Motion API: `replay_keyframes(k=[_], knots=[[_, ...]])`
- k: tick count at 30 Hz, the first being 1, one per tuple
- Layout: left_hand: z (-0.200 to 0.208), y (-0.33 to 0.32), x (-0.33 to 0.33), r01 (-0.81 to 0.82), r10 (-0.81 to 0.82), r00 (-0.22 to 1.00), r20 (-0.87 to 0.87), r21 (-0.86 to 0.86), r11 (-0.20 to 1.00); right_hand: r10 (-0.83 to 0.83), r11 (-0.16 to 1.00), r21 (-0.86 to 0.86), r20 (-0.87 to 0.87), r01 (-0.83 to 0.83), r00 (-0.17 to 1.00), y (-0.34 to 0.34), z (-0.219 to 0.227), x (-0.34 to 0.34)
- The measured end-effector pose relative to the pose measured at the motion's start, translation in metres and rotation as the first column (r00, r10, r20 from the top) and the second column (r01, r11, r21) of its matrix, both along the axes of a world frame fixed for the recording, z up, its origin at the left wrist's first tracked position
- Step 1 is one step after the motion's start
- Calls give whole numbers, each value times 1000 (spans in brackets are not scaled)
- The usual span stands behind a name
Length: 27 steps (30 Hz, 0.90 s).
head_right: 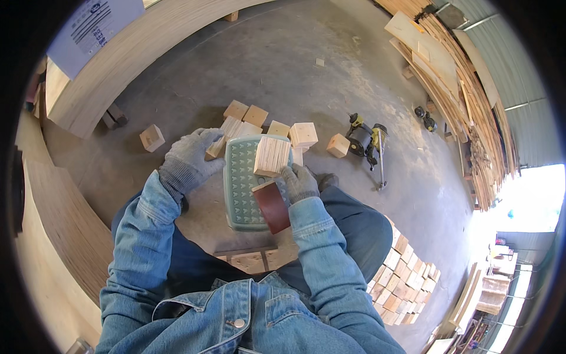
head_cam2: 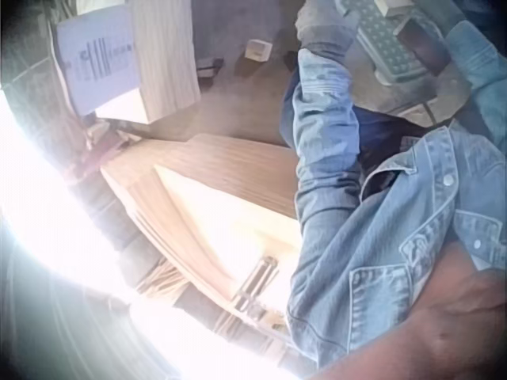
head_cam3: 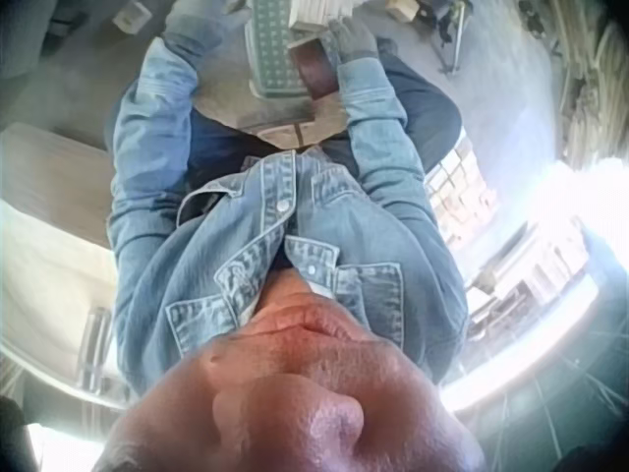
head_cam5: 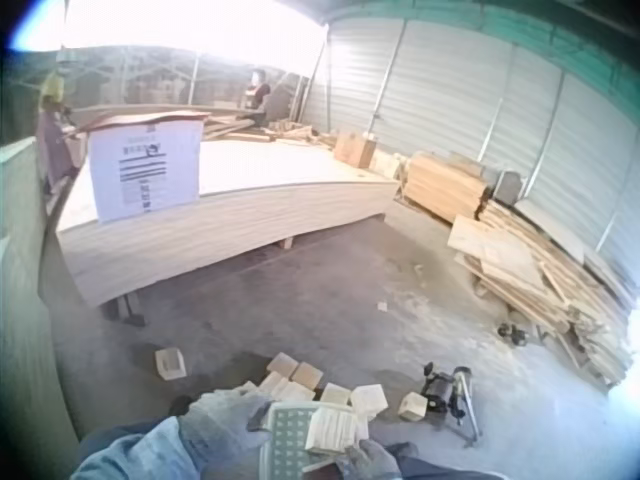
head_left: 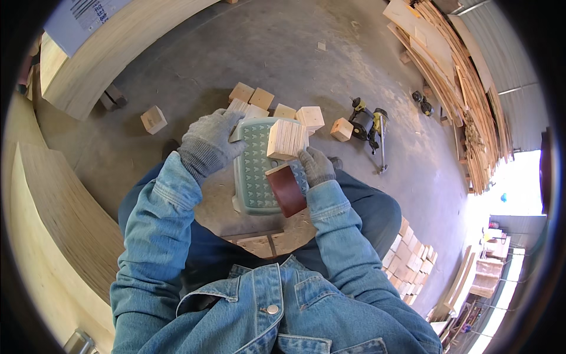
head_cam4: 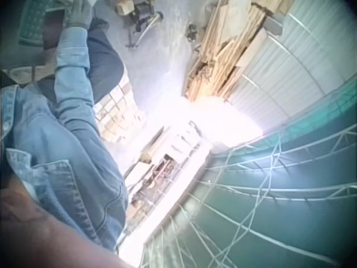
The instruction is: The person sits on the floor and sands small wooden blocks one by one using a red sanding block. They hold each block in their left hand and rub the surfaces with the sanding block in their right hand, then place the finished blocks into a growing stack on the floor.
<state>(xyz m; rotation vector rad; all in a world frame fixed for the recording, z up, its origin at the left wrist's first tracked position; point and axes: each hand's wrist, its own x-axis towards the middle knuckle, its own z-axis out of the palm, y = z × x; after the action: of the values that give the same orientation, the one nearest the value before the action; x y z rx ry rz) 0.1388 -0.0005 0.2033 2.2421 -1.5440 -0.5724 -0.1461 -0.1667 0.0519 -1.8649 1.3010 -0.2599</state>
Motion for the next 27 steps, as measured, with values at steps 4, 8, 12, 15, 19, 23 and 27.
replay_keyframes(k=[4,8,12,15,19,23,27], knots=[[-10,-3,1,18,-19,999,34,22,1000,33,998,53,-35,-31,999,51,37,3],[-16,-14,-7,38,-41,998,52,59,998,261,963,38,-378,-267,888,86,61,9],[-29,-30,-16,55,-58,998,30,70,996,310,912,-14,-631,-410,711,108,53,7],[-45,-36,-20,51,-54,997,49,60,997,338,915,36,-608,-401,718,105,56,13],[-63,-47,-27,101,-101,994,27,14,995,348,911,40,-607,-410,714,102,52,8],[-84,-61,-33,155,-153,987,-52,41,987,299,951,51,-407,-305,863,94,60,-17],[-113,-72,-40,104,-101,986,-130,20,994,188,982,32,-287,-186,939,94,81,-45]])
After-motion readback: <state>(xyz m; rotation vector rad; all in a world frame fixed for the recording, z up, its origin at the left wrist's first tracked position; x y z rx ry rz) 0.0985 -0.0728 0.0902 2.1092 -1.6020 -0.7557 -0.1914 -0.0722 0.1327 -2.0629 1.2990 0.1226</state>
